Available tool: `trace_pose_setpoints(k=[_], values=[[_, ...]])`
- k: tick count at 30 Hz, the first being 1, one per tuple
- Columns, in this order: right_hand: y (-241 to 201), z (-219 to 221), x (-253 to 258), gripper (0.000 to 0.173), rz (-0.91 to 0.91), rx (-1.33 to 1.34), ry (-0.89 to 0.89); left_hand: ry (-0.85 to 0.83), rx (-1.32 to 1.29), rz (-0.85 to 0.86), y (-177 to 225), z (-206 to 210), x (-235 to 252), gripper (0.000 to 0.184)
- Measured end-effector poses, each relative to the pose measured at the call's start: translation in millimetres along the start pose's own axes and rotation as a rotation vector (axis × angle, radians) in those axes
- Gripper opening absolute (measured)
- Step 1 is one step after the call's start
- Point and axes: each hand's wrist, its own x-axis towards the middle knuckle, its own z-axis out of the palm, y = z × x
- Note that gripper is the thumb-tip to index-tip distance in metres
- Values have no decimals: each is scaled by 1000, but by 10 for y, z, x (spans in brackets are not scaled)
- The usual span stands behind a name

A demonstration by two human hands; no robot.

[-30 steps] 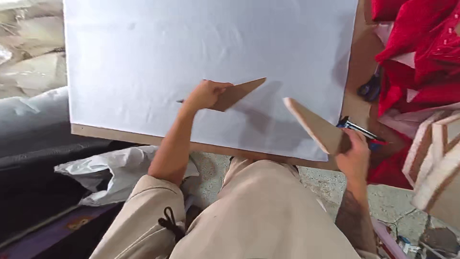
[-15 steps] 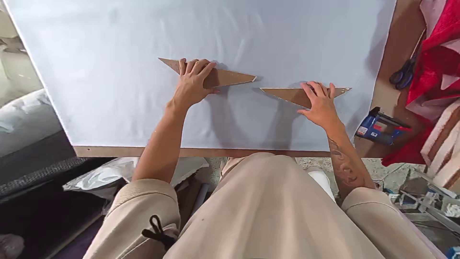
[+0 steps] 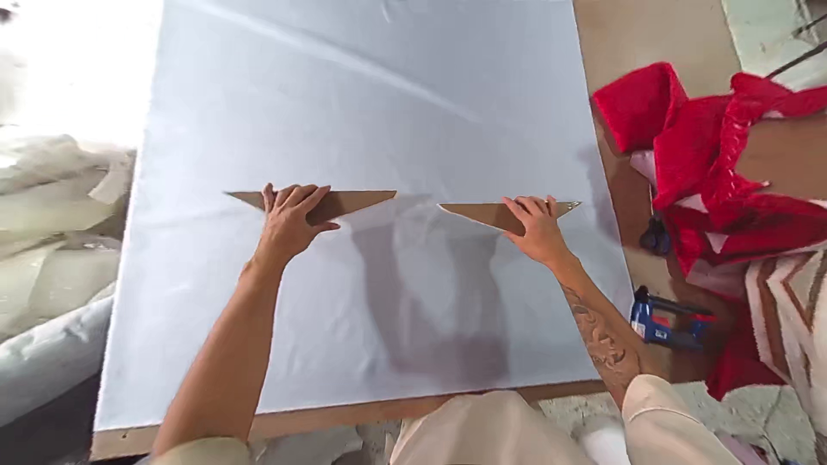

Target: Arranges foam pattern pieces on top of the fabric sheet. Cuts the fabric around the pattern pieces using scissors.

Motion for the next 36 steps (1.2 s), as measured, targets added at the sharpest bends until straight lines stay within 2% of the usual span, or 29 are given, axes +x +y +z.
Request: trace_pose_setpoints(k=[5,7,10,12,13,15,17,20,24,27,33,36], values=[[171,-147,1491,82,-31,-30,66,75,-10,-143,-696,-253,1022,74],[269,-151,2072,81,-23,-9,61,95,-24,-150,-949,-317,1446,74],[303,-185,2886,81,-31,-21,63,151,-33,-164,-1184,-464,1985,81],[236,-190,3224,91,-31,-24,49,161,-52,-230,-1203,-494,2159,93],[202,-158,3327,99,-17,-23,28,158,-50,-273,-1217,-429,2198,92],[128,-1,3385,103,42,-48,-23,122,-53,-323,-1283,-136,2156,72],[76,222,3276,90,73,-87,-47,36,-51,-345,-1315,170,1984,64],[3,475,2723,70,59,-90,28,170,-45,-376,-1239,512,1552,62],[150,827,1818,64,65,-57,51,158,-17,-421,-988,783,762,67],[371,961,1089,63,69,-90,158,140,33,-429,-548,960,2,69],[999,746,-341,66,258,-160,214,90,66,-383,656,1244,-1372,69],[1346,669,-821,69,327,-180,242,84,56,-353,1150,1364,-1872,70]])
